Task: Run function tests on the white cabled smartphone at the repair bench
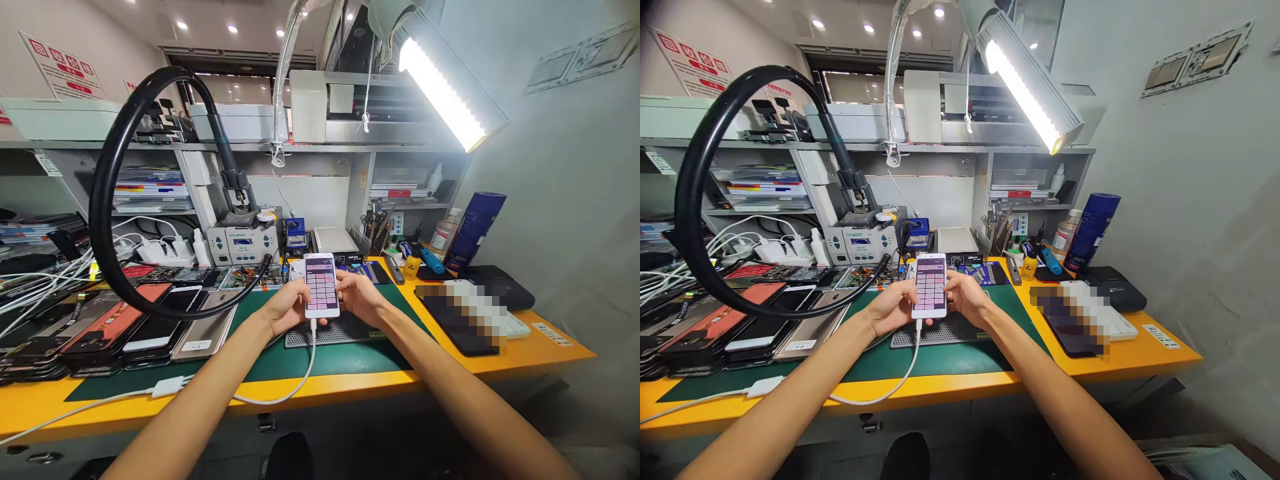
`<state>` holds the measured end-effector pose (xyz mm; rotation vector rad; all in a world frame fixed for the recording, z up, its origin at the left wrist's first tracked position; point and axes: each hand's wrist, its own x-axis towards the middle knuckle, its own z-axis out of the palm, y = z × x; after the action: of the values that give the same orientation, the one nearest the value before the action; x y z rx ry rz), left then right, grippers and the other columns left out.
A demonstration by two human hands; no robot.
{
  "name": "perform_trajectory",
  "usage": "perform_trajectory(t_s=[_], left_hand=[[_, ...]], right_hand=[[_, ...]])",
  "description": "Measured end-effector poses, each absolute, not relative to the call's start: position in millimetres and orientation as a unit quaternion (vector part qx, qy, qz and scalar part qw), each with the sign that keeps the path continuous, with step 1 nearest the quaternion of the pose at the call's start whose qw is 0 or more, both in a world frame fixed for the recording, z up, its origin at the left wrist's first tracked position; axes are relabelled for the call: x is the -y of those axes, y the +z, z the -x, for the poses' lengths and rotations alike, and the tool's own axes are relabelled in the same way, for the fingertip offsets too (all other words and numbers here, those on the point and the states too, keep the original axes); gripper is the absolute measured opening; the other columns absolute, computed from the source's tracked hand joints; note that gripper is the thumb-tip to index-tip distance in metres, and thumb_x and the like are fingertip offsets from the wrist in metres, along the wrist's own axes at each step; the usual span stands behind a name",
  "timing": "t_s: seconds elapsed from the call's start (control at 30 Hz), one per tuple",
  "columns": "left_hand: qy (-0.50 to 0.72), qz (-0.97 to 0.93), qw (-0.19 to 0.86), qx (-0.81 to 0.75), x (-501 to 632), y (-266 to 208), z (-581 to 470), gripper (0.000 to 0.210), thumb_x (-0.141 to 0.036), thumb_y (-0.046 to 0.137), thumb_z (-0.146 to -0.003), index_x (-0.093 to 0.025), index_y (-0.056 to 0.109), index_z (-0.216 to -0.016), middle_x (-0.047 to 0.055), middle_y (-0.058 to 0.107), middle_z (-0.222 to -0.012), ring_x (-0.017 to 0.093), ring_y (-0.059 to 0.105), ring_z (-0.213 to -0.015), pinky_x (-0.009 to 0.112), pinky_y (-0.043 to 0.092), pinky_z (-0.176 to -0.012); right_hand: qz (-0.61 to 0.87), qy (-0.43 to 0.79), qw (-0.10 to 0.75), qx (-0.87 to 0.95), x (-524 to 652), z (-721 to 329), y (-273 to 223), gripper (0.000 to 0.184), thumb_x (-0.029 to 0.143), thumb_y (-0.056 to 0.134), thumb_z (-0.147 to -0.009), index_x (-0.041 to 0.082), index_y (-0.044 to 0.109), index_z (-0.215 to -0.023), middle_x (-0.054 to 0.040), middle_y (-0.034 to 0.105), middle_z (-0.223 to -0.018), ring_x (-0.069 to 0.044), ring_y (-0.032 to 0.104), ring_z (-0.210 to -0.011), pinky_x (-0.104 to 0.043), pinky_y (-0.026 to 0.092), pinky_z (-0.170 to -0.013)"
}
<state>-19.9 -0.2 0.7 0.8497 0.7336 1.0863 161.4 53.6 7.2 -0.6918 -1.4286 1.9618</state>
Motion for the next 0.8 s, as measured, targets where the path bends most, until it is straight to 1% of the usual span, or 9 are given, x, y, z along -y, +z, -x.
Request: perform_trajectory(t_s=[0.07, 0.17, 0.27, 0.37, 0.47, 0.57, 0.8], left_hand=[[0.492, -0.385, 0.705, -0.335, 0.3, 0.2, 20.4, 0.043, -0.001, 0.053, -0.057, -0.011, 0.067, -0.096, 0.010, 0.072, -0.083, 0.026, 0.068, -0.074, 0.043, 0.063, -0.057], [0.494, -0.388, 0.700, -0.340, 0.6, 0.3, 20.8, 0.052, 0.000, 0.054, -0.057, -0.012, 0.067, -0.106, 0.011, 0.074, -0.092, 0.027, 0.070, -0.079, 0.043, 0.063, -0.058], [0.490, -0.392, 0.700, -0.341, 1.2, 1.5, 20.1, 0.060, 0.001, 0.054, -0.058, -0.012, 0.066, -0.115, 0.013, 0.075, -0.103, 0.028, 0.071, -0.084, 0.041, 0.063, -0.060], [0.485, -0.395, 0.701, -0.343, 2.2, 2.9, 19.2, 0.067, 0.001, 0.054, -0.057, -0.012, 0.064, -0.123, 0.016, 0.075, -0.111, 0.030, 0.072, -0.088, 0.041, 0.063, -0.060], [0.481, -0.395, 0.701, -0.349, 3.2, 3.7, 18.6, 0.069, 0.001, 0.054, -0.058, -0.011, 0.063, -0.125, 0.016, 0.075, -0.110, 0.030, 0.072, -0.088, 0.041, 0.063, -0.061], [0.480, -0.393, 0.700, -0.354, 3.9, 4.3, 18.2, 0.070, 0.002, 0.056, -0.059, -0.012, 0.063, -0.127, 0.014, 0.075, -0.109, 0.028, 0.072, -0.089, 0.041, 0.064, -0.067], [0.480, -0.390, 0.697, -0.363, 4.4, 5.5, 17.7, 0.071, 0.002, 0.057, -0.057, -0.012, 0.063, -0.126, 0.015, 0.075, -0.109, 0.029, 0.072, -0.091, 0.041, 0.064, -0.067]], right_hand=[[0.263, 0.741, 0.307, 0.537, -53.7, -161.2, 7.2, 0.040, 0.020, 0.060, -0.065, 0.019, 0.069, -0.104, -0.0032, 0.071, -0.090, -0.016, 0.058, -0.068, -0.032, 0.050, -0.062], [0.260, 0.739, 0.306, 0.541, -53.9, -161.1, 7.0, 0.038, 0.020, 0.060, -0.066, 0.020, 0.068, -0.104, -0.0030, 0.070, -0.089, -0.017, 0.059, -0.070, -0.032, 0.049, -0.063], [0.257, 0.741, 0.303, 0.542, -54.1, -161.1, 6.7, 0.036, 0.020, 0.059, -0.067, 0.020, 0.066, -0.102, -0.0017, 0.067, -0.079, -0.017, 0.055, -0.064, -0.032, 0.047, -0.061], [0.252, 0.748, 0.302, 0.534, -54.6, -160.9, 6.3, 0.031, 0.020, 0.059, -0.067, 0.020, 0.065, -0.098, -0.0002, 0.063, -0.070, -0.016, 0.051, -0.060, -0.031, 0.045, -0.061], [0.250, 0.751, 0.303, 0.530, -54.7, -160.6, 6.4, 0.029, 0.020, 0.060, -0.067, 0.020, 0.063, -0.096, 0.0005, 0.061, -0.067, -0.016, 0.050, -0.058, -0.031, 0.044, -0.061], [0.253, 0.749, 0.306, 0.531, -54.1, -160.4, 7.3, 0.030, 0.020, 0.061, -0.066, 0.020, 0.063, -0.097, 0.0004, 0.062, -0.071, -0.016, 0.051, -0.059, -0.031, 0.044, -0.061], [0.260, 0.748, 0.306, 0.529, -52.4, -160.3, 8.7, 0.029, 0.021, 0.061, -0.065, 0.021, 0.062, -0.093, -0.0003, 0.062, -0.073, -0.016, 0.052, -0.061, -0.031, 0.045, -0.061]])
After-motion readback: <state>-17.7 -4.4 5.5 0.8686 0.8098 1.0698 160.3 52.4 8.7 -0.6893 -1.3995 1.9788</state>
